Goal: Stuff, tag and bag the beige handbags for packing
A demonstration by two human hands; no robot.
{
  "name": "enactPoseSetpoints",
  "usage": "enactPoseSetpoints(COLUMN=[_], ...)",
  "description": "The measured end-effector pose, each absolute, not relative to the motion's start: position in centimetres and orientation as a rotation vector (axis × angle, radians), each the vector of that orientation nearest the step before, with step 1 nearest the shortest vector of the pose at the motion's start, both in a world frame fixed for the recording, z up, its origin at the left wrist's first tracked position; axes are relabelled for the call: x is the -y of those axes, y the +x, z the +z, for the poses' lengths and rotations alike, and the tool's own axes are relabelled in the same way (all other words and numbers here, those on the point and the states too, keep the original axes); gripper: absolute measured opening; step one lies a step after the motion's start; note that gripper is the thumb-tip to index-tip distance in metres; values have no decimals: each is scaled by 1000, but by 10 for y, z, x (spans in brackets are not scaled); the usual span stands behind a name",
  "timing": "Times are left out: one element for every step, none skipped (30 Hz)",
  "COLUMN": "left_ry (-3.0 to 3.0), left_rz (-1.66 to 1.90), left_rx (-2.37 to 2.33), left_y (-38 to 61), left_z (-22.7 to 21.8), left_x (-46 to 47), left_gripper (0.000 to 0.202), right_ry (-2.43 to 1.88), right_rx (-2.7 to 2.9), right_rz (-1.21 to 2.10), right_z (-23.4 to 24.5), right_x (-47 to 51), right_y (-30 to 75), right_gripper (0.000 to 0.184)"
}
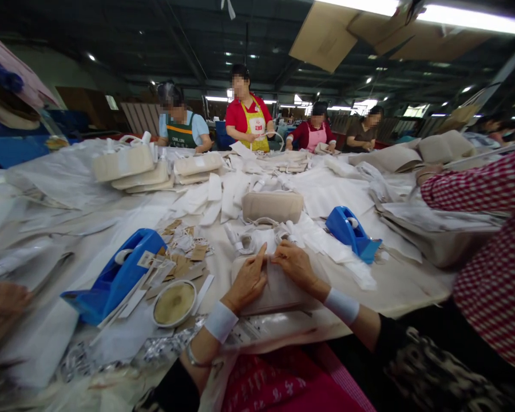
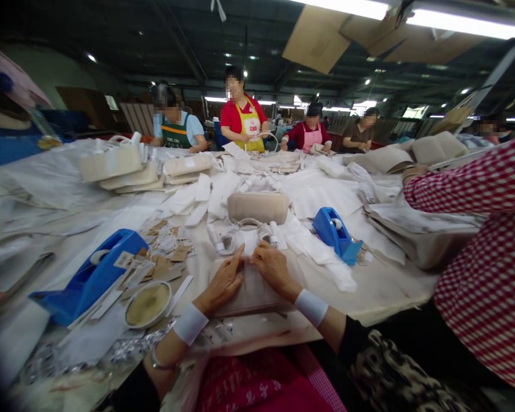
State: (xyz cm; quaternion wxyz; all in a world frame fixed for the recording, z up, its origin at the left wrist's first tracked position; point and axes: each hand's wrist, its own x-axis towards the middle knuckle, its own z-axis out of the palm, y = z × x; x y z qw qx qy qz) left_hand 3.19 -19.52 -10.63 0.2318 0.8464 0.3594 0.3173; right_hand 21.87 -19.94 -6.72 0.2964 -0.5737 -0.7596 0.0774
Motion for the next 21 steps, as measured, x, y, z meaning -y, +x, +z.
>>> enactPoseSetpoints(left_ry=[2340,2360,2382,2402,2417,2428,2437,2445,2453,2461,2470,2482,2497,2517,2542,2573,2607,2638,2668,2698,2728], left_rz=[885,893,896,891,880,869,860,852,846,842,840,835,825,813,803,794,784,770,754,735,714], left_rx=[-971,-960,-958,-967,-980,-991,-999,-1005,-1010,-1015,-1017,-1015,-1010,-1006,-1003,-1001,-995,-982,-964,-942,-914], left_y=[32,32,33,34,34,35,36,36,37,37,37,37,37,36,36,36,36,36,37,37,38], left_z=[-106,-107,-107,-107,-107,-107,-106,-106,-106,-105,-105,-104,-104,-103,-102,-102,-101,-101,-100,-100,-99], left_x=[195,196,196,197,197,197,197,197,197,197,197,197,198,198,199,200,200,201,201,202,202], left_gripper=[79,79,79,80,83,86,88,91,92,93,92,90,86,81,73,64,55,48,43,39,36], right_ry=[-1534,-1544,-1557,-1572,-1590,-1611,-1633,-1656,-1679,-1703,-1725,-1745,-1763,-1778,-1790,-1798,-1804,-1807,-1807,-1804,-1799], right_rx=[2036,2052,2066,2078,2089,2099,2107,2115,2120,2124,2128,2131,2136,2141,2148,2153,2155,2154,2149,2141,2130], right_rz=[202,198,192,186,181,177,174,172,169,165,160,155,149,144,141,138,134,128,121,114,107], right_z=[-68,-68,-69,-70,-71,-71,-72,-72,-72,-72,-71,-70,-69,-68,-67,-66,-65,-64,-64,-63,-62], right_x=[199,198,197,196,196,195,194,193,192,190,189,187,186,184,183,182,181,181,180,180,180], right_y=[218,217,216,216,215,214,214,214,214,213,213,213,213,213,213,212,212,212,212,212,212], right_gripper=[15,16,16,16,15,14,14,14,14,15,16,17,16,15,13,11,9,8,8,8,10])
